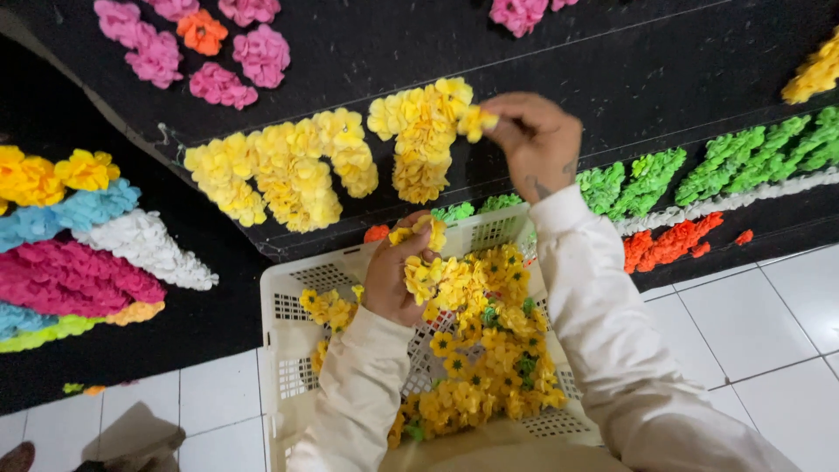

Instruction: The person is taking yellow flowers from a white plastic crate and pinning them onto a black board to create a floral sign or decoration.

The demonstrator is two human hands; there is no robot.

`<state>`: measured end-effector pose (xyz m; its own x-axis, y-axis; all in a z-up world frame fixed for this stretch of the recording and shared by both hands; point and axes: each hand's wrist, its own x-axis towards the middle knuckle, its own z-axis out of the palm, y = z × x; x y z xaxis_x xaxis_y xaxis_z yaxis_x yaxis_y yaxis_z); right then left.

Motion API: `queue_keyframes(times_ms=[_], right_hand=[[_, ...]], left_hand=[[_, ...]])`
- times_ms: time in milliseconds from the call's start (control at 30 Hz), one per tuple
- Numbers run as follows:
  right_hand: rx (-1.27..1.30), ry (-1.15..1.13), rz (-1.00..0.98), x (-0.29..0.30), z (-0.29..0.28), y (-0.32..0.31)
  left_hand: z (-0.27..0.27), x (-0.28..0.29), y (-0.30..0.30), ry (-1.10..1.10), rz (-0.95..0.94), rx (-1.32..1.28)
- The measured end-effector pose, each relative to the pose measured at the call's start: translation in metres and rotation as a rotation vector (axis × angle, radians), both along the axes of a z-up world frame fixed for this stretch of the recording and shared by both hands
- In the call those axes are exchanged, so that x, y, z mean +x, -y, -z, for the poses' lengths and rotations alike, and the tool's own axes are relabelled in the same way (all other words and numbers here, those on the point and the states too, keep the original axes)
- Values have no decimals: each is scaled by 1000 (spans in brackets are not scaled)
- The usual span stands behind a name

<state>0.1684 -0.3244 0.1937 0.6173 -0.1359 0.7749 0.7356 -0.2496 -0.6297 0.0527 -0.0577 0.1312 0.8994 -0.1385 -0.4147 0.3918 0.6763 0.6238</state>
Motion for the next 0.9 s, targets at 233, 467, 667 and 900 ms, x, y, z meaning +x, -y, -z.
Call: queue_keyframes(times_ms=[233,467,667,900], right_hand=[[2,-312,67,21,-6,-3],[168,-426,23,39,0,-13],[53,-502,119,51,-13,-15],[112,-481,-50,8,-16,-25]], left_hand=[[-29,-10,-6,-45,-32,273],[-8,-6,-15,-116,-127,144],[4,-1,-22,-66,-144,251],[-6,2,-10,105,-217,437]])
